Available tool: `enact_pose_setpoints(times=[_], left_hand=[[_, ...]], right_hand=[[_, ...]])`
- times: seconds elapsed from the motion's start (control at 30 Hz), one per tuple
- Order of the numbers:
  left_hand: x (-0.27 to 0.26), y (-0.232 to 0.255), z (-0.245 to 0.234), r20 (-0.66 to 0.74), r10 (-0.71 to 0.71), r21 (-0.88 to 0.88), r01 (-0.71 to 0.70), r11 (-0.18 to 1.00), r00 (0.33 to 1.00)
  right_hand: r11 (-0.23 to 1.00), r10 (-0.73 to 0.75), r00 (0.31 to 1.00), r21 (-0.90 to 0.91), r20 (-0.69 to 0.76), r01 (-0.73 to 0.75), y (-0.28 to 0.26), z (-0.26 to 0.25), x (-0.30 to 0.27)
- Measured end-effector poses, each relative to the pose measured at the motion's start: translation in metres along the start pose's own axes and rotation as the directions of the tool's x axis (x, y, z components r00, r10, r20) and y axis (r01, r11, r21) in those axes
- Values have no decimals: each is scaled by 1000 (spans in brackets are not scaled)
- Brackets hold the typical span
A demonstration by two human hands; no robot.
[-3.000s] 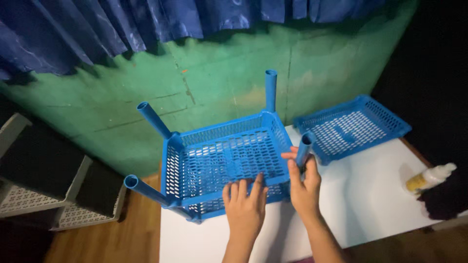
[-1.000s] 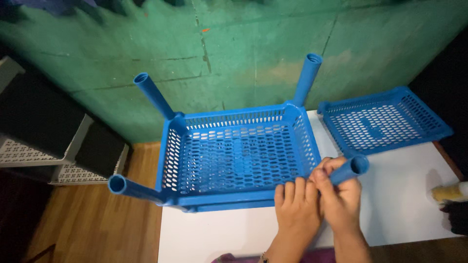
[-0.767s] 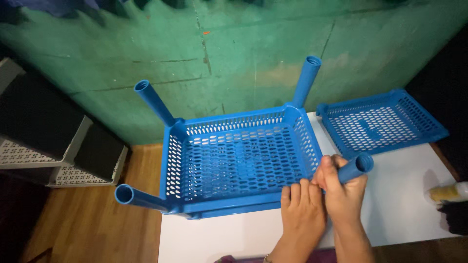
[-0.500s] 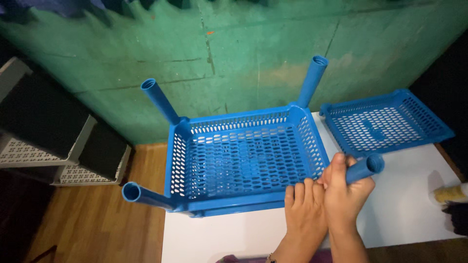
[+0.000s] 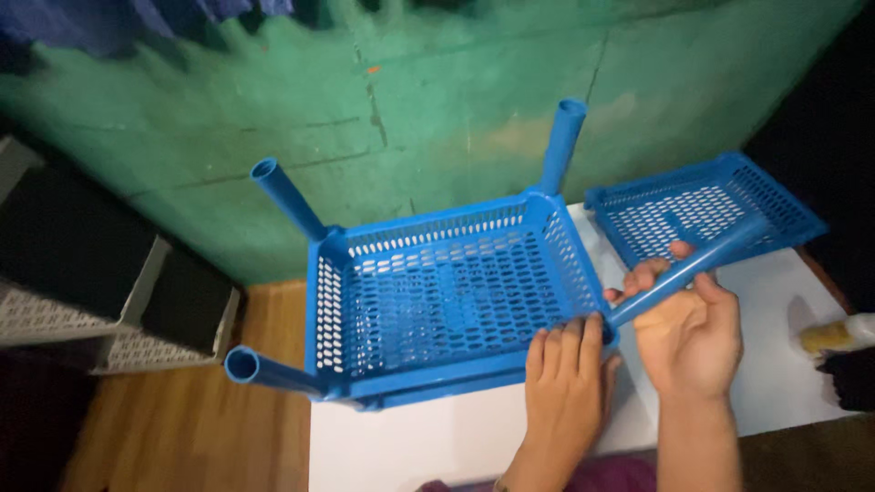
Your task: The person assembles a blue plastic storage rack by inserting cylindrical legs into the basket base, then stacking a second basket on top. They repeatedly insert and remove legs and baskets to adjust the configuration.
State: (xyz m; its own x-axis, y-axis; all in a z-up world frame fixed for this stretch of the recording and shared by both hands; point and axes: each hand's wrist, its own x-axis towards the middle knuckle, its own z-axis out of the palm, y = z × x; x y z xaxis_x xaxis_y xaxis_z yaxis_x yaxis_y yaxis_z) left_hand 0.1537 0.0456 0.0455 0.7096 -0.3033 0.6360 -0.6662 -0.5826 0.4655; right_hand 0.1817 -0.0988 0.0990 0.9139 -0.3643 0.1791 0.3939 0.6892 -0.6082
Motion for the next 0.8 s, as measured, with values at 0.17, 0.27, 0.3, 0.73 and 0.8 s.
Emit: enact_pose_setpoints(times=[0.17,0.27,0.3,0.73,0.8], left_hand=[[-6,0,-11,-114,-8,-276,-24,961,993],[-12,6,-2,-117,36,-358,-76,931,992],[-15,12,3,-93,77,-384,-107,917,993],[-14,38,105,469,-318,-823,539,182,824],[-20,28,118,493,-337,-800,570,188,802]], right_hand=[[954,75,984,-274,-163,-118,-24,-39,22],[971,98,985,-205,-140,-125,-24,-54,22],[970,106,985,-203,-134,-132,-24,-59,18],[736,40,944,-629,-327,-249,-17,-193,75],[595,-66,962,-784,-265,-175,-11,-225,110]])
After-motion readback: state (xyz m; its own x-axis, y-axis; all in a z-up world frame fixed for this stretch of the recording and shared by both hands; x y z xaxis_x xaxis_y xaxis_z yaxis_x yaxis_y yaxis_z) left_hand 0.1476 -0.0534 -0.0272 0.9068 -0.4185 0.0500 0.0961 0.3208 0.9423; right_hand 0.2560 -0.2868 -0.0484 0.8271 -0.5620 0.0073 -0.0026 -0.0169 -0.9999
